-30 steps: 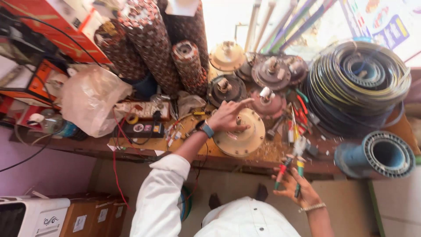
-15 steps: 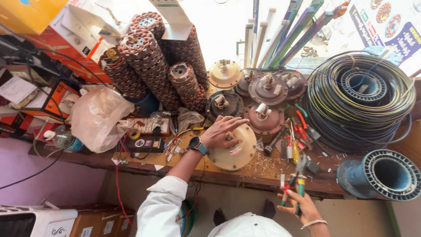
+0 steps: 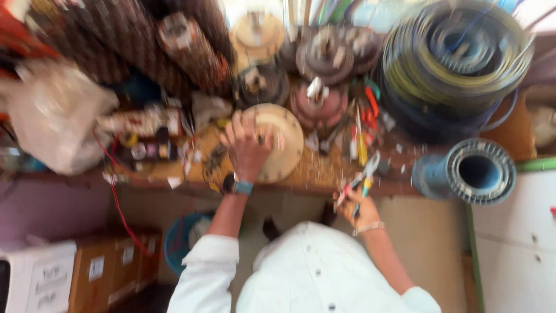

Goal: The person works on a beige circular electrical component, likely a ceiling fan motor housing, using pliers, a scraper, a brush, and a screwdriver. They scrape residue from the surface, brush away debris, and adjust internal wires and a white plastic terminal block.

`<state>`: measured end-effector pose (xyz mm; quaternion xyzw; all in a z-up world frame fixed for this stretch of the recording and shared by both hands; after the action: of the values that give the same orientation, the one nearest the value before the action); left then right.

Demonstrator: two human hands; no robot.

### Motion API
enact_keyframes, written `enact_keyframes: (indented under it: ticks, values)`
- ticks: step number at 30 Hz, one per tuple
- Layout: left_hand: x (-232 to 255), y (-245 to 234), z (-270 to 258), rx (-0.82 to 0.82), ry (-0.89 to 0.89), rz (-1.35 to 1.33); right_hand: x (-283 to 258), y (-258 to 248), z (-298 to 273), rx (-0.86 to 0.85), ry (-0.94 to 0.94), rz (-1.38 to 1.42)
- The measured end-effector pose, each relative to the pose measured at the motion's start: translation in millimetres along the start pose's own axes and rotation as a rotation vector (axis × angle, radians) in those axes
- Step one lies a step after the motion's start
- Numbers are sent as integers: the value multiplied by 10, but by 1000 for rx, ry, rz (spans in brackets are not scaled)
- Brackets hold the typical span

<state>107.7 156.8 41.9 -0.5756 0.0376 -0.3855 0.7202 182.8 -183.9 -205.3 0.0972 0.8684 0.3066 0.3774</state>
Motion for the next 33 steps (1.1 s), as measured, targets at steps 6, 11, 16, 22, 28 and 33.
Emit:
enact_keyframes:
  ticks: [6, 11, 16, 22, 28, 33]
  values:
    - [-219, 85, -175, -153, 181, -556, -368, 282, -293, -142, -63, -223]
    - [-127, -208, -135, -398, 421, -852, -533, 654, -446, -237, -59, -405]
    - [-273, -38, -176, -345, 311, -853, -467, 652, -481, -318, -35, -654]
    - [-475, 223, -236, -116, 42, -907, -383, 703, -395, -305, -18, -663]
    - [-428, 239, -326, -15, -214, -649, -416, 717, -376, -285, -19, -668]
    - [-342, 42, -460, 123, -143, -152, -562, 648, -287, -262, -77, -644]
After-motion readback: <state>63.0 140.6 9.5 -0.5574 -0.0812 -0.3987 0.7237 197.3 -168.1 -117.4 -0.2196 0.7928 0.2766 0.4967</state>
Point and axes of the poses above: each hand's wrist, its own z-axis towards the middle knuckle, its own y-axis out of the palm, x = y × z, the point moved 8 cm from there along z, towards the middle knuckle, and after that the axes turned 13 degrees about -y, right-handed, at the moved point
